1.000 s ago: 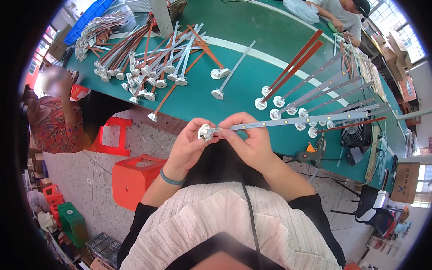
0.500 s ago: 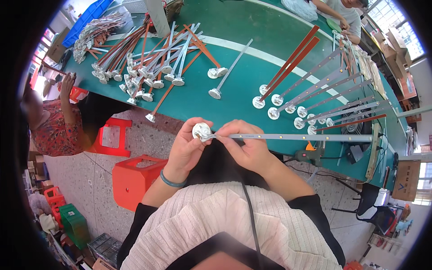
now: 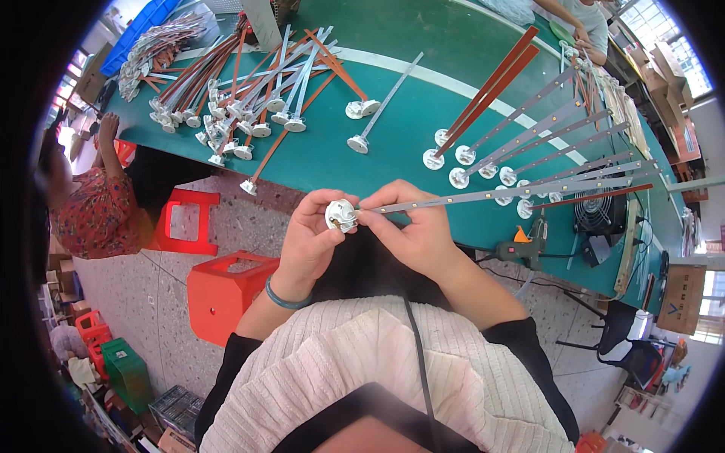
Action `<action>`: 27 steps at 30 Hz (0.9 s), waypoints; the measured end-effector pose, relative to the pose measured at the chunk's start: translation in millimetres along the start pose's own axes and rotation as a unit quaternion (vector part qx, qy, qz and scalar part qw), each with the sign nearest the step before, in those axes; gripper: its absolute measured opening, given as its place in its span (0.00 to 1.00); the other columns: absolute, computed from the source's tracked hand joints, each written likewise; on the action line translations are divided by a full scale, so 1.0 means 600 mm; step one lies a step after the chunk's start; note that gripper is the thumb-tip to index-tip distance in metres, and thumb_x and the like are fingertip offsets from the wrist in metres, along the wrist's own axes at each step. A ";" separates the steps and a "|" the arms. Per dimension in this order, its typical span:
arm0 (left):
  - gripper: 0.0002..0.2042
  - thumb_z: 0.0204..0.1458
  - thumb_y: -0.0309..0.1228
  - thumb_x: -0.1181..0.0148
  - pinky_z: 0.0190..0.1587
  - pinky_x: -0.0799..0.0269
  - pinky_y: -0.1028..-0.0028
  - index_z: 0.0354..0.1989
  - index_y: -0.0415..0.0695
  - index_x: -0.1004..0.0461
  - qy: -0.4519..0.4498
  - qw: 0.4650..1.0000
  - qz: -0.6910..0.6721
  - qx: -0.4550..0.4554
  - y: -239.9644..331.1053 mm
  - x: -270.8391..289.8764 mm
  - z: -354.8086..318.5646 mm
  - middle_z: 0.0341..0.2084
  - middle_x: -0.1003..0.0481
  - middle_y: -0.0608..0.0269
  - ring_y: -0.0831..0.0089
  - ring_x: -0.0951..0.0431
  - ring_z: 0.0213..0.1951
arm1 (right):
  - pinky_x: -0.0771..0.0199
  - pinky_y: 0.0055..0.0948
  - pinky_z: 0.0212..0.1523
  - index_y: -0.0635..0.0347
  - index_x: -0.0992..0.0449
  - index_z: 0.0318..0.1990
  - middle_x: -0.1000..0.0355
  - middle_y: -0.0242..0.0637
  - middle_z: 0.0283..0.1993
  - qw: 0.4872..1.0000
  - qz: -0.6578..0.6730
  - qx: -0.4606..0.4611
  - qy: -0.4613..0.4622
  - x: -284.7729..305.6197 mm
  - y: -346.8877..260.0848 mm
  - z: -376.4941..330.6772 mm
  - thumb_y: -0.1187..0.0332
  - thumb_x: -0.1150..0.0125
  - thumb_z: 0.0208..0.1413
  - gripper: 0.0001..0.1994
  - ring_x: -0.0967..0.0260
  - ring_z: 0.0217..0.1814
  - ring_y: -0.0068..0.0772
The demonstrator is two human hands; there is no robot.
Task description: The person attaches LED strips to plastic bases by inserting the wires into the base sockets by hand and securing the strips upright onto the bases using a hot glue gun.
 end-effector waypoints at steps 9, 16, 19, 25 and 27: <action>0.26 0.44 0.14 0.33 0.55 0.28 0.68 0.53 0.40 0.30 0.007 0.997 0.067 -0.043 0.018 -0.006 -0.001 0.51 0.27 0.56 0.69 0.25 0.51 | 0.21 0.24 0.40 0.70 0.25 0.40 0.26 0.41 0.38 0.996 0.078 -0.046 0.006 -0.005 -0.009 0.009 0.80 0.38 0.55 0.06 0.22 0.39 0.29; 0.27 0.41 0.19 0.28 0.56 0.32 0.70 0.53 0.42 0.29 0.025 0.995 0.088 -0.047 0.018 -0.009 -0.003 0.51 0.26 0.56 0.70 0.26 0.52 | 0.28 0.23 0.37 0.66 0.22 0.36 0.26 0.38 0.34 0.999 -0.030 -0.004 -0.015 0.003 -0.008 0.014 0.78 0.37 0.55 0.02 0.26 0.36 0.25; 0.27 0.41 0.19 0.28 0.55 0.31 0.71 0.53 0.42 0.30 0.028 0.995 0.086 -0.047 0.018 -0.011 -0.003 0.51 0.26 0.56 0.71 0.26 0.51 | 0.30 0.23 0.36 0.66 0.22 0.34 0.26 0.38 0.33 1.000 0.000 -0.016 0.022 0.005 -0.004 0.007 0.78 0.37 0.54 0.01 0.28 0.35 0.25; 0.27 0.42 0.19 0.28 0.55 0.30 0.72 0.53 0.41 0.30 0.031 0.994 0.095 -0.050 0.020 -0.010 0.001 0.51 0.26 0.55 0.72 0.25 0.51 | 0.32 0.23 0.35 0.66 0.22 0.33 0.26 0.37 0.32 0.999 -0.037 0.000 0.010 0.001 -0.015 0.015 0.78 0.37 0.54 0.01 0.29 0.34 0.25; 0.27 0.42 0.19 0.29 0.54 0.30 0.72 0.53 0.41 0.30 0.031 0.993 0.099 -0.054 0.021 -0.007 0.000 0.51 0.26 0.55 0.72 0.25 0.50 | 0.32 0.22 0.35 0.66 0.22 0.33 0.26 0.37 0.32 0.999 -0.044 0.007 0.001 0.000 -0.016 0.017 0.78 0.37 0.54 0.01 0.29 0.34 0.25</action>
Point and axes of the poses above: each hand's wrist, its own z-axis towards the middle knuckle, its own x-axis out of the back of the hand, y = z × x, the point moved 5 cm from there along z, towards the middle knuckle
